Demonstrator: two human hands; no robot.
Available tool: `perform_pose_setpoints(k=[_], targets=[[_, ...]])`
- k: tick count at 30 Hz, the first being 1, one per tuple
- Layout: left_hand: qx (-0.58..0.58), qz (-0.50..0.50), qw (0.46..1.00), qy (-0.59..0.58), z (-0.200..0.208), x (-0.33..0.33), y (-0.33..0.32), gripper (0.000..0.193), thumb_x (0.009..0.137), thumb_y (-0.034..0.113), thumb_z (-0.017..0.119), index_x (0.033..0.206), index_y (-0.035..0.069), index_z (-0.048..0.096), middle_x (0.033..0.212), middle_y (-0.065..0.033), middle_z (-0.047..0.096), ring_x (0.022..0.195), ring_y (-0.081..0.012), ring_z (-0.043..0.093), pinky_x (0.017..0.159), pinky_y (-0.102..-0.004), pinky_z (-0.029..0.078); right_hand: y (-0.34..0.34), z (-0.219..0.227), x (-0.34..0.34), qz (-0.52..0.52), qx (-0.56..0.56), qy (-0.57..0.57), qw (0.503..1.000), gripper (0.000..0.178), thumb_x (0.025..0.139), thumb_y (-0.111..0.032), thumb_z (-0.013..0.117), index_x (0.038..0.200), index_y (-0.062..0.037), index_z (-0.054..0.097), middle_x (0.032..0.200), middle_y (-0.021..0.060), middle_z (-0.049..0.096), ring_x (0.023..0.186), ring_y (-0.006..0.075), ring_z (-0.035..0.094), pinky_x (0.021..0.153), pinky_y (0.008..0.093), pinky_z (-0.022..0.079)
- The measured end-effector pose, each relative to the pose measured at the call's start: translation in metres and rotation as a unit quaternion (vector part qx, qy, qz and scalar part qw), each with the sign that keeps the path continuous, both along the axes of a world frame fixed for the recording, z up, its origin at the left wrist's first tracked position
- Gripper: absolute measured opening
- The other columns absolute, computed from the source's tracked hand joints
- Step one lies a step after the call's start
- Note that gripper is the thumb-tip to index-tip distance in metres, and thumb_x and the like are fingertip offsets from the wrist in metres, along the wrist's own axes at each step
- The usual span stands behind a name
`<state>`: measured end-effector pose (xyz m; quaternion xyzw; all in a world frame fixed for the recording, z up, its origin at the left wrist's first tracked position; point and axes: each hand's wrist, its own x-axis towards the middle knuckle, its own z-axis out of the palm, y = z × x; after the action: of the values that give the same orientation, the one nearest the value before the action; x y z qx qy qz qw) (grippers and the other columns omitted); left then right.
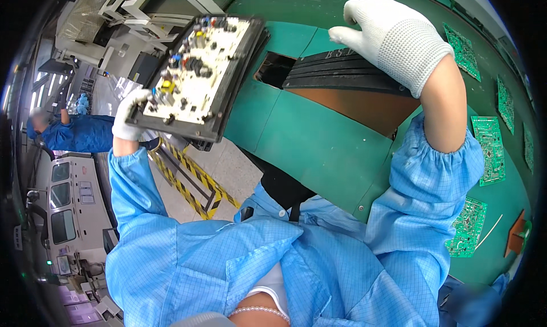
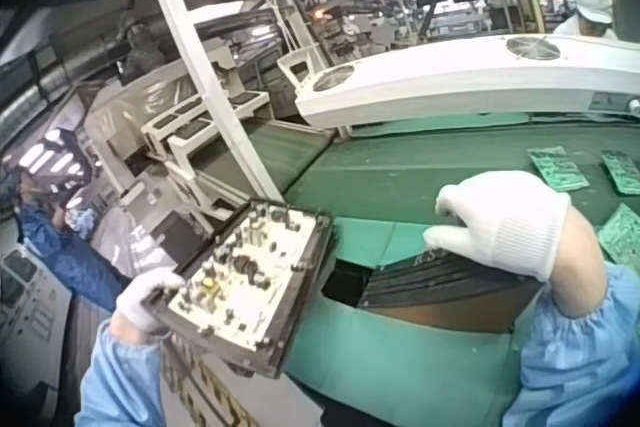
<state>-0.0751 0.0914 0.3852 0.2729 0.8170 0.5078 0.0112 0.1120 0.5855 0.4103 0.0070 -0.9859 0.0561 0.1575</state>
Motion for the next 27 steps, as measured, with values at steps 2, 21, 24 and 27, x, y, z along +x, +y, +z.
perform_pose_setpoints(k=[2, 21, 24, 27], targets=[[0.117, 0.039, 0.931, -0.344, -0.010, 0.005, -0.013, 0.028, 0.085, 0.013, 0.066, 0.107, -0.003, 0.066, 0.099, -0.0069, 0.071, 0.087, -0.0158, 0.068, 0.083, -0.0279, 0.053, -0.001, 0.002, 0.002, -0.006, -0.004, -0.010, 1.000, 0.038, 0.091, -0.036, 0.063, 0.102, 0.0001, 0.066, 0.089, 0.0208, 0.069, 0.086, 0.0365, 0.067, 0.079, 0.0419, 0.053], [-0.202, 0.224, 0.952, 0.054, -0.065, -0.041, -0.003, 0.054, 0.089, 0.044, 0.073, 0.094, -0.009, 0.073, 0.074, -0.0100, 0.070, 0.069, -0.0122, 0.061, 0.067, -0.0269, 0.048, -0.006, 0.006, 0.001, 0.005, -0.023, -0.013, 1.000, 0.037, 0.094, -0.035, 0.060, 0.101, 0.0010, 0.065, 0.087, 0.0208, 0.068, 0.083, 0.0342, 0.068, 0.078, 0.0403, 0.054], [-0.192, 0.215, 0.957, 0.035, -0.069, -0.051, -0.001, 0.050, 0.088, 0.043, 0.074, 0.095, -0.007, 0.073, 0.078, -0.0079, 0.070, 0.071, -0.0109, 0.061, 0.067, -0.0266, 0.048, -0.005, 0.008, 0.000, 0.006, -0.026, -0.016, 1.000, 0.037, 0.094, -0.035, 0.060, 0.102, 0.0012, 0.065, 0.088, 0.0208, 0.068, 0.084, 0.0343, 0.068, 0.078, 0.0402, 0.054], [-0.183, 0.200, 0.962, 0.043, -0.079, -0.057, -0.006, 0.045, 0.088, 0.040, 0.076, 0.093, -0.004, 0.072, 0.078, -0.0051, 0.069, 0.070, -0.0095, 0.059, 0.067, -0.0260, 0.048, -0.009, 0.008, -0.001, 0.000, -0.031, -0.021, 0.999, 0.037, 0.094, -0.035, 0.061, 0.102, 0.0014, 0.065, 0.089, 0.0205, 0.068, 0.084, 0.0342, 0.068, 0.078, 0.0400, 0.054]])
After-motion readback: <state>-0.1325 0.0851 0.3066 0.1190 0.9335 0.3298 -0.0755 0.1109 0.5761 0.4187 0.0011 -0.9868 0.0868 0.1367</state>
